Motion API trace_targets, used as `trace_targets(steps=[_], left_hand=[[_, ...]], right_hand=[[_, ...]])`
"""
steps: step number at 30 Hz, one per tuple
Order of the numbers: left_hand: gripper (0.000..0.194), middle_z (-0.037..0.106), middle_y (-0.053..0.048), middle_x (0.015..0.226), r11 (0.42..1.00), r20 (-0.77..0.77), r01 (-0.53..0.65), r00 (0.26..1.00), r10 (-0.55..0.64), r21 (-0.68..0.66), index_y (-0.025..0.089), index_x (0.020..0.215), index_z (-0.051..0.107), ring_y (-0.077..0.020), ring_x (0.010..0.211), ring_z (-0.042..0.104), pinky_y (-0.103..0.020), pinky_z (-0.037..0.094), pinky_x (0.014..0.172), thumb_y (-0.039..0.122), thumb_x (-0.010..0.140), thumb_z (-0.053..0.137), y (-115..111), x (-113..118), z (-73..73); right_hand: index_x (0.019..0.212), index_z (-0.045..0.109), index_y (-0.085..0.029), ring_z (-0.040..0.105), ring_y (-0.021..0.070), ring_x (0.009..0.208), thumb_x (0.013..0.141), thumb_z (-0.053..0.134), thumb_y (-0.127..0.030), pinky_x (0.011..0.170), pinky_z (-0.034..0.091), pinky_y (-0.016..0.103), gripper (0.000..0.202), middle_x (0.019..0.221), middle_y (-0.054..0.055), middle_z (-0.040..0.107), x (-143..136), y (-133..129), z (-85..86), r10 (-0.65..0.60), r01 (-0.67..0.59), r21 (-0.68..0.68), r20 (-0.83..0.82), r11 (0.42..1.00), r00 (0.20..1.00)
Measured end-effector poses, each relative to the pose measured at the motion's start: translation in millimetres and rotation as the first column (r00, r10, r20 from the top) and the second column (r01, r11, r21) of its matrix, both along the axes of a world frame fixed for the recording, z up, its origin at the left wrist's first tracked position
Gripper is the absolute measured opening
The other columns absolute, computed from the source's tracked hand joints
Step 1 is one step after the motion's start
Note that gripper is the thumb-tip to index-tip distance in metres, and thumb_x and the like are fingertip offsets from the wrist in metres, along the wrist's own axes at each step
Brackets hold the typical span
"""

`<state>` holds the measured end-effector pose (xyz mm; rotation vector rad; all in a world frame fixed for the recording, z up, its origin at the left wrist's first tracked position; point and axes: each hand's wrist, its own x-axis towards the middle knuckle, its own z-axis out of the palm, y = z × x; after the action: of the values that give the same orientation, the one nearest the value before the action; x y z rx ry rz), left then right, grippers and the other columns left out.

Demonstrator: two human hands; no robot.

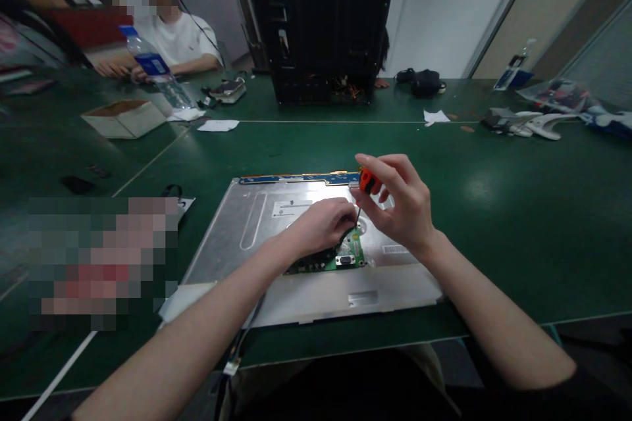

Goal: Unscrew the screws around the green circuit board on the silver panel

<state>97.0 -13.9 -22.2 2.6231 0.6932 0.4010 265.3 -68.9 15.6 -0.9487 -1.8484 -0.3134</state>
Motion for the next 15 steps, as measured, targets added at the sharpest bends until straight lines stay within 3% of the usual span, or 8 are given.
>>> trace_targets(steps=[9, 15], left_hand=[[0.014, 0.068, -0.007, 0.087, 0.999, 0.044, -0.014, 0.999, 0.015, -0.042, 0.014, 0.085, 0.065, -0.019, 0.078, 0.062, -0.028, 0.045, 0.071, 0.011, 0.083, 0.052, -4.0, -1.6, 4.9], [0.013, 0.068, -0.007, 0.083, 1.0, 0.02, -0.008, 1.0, 0.008, -0.016, 0.014, 0.083, 0.064, -0.018, 0.073, 0.06, -0.027, 0.043, 0.065, 0.013, 0.083, 0.051, -0.7, -1.3, -0.5]], right_hand=[[0.125, 0.043, -0.022, 0.056, 0.0106, 0.066, 0.081, 0.053, -0.012, 0.05, 0.05, 0.022, 0.046, 0.094, 0.002, 0.058, -1.7, -2.3, -2.9, 0.002, -0.003, -0.018, -0.045, 1.0, 0.999], [0.121, 0.041, -0.023, 0.055, 0.0094, 0.062, 0.086, 0.057, -0.021, 0.048, 0.048, 0.021, 0.039, 0.092, 0.001, 0.058, -0.9, 0.1, -3.8, 0.01, -0.01, -0.01, -0.023, 1.0, 1.0]])
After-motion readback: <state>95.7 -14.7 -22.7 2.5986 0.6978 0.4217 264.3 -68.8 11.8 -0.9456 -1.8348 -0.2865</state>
